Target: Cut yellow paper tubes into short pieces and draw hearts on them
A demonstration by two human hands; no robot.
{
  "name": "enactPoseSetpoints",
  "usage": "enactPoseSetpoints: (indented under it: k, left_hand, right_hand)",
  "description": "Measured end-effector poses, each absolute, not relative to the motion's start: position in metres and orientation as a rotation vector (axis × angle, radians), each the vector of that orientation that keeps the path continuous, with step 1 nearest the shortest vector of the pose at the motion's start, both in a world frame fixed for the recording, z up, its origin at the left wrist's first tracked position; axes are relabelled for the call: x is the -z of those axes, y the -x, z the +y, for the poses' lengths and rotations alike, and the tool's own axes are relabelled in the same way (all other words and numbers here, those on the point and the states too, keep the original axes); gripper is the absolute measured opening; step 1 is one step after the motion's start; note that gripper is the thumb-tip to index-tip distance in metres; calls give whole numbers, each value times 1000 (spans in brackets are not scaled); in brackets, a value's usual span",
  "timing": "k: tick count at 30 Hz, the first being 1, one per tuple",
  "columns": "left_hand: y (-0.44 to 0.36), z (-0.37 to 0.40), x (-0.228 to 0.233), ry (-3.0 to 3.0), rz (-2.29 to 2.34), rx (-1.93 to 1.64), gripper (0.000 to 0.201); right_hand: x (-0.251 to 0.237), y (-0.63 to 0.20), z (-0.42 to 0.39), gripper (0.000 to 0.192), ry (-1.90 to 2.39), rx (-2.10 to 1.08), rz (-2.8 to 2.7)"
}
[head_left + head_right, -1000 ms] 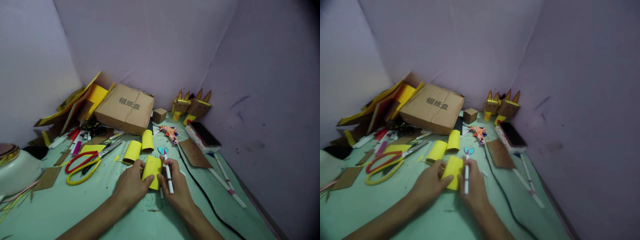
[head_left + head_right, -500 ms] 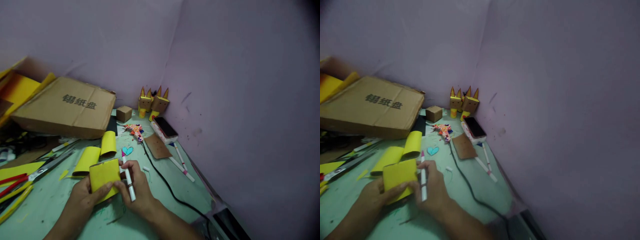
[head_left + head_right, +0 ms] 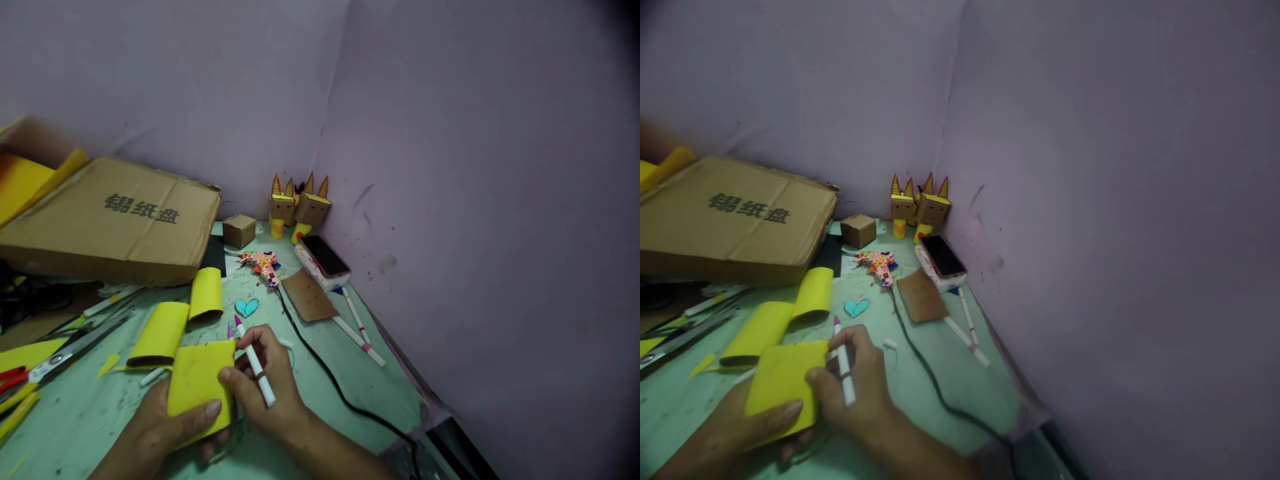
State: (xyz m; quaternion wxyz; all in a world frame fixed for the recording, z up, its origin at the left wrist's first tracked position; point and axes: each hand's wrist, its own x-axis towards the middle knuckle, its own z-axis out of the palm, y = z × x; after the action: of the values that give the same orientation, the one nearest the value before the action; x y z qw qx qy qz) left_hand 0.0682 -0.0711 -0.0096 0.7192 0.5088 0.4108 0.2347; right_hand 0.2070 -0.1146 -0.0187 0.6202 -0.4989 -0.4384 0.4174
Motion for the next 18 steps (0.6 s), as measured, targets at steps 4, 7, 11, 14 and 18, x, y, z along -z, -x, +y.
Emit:
enactPoseSetpoints:
  k: [4,7,11,14,18]
  left_hand:
    - [-70,-72,6,-1029,934,-540,39]
    - [-72,-75,-4,-872,947,-570,42]
    - [-74,-78,-7,-883,939,-579,38]
    - [-73,-76,0,-925,1030,-641,38]
    - [-66,-66,1,-950,1099,-676,43]
  right_hand:
    - [17,-206,-115,30,1130,-971,-990]
    - [17,-206,-115,31,1105,-1010,-955]
    - [22,-205,-115,31,1120,-972,-1000]
    - [24,-203,-115,29,1117,-935,-1007]
    - [14,-214,-115,22,1191,-779,-1090]
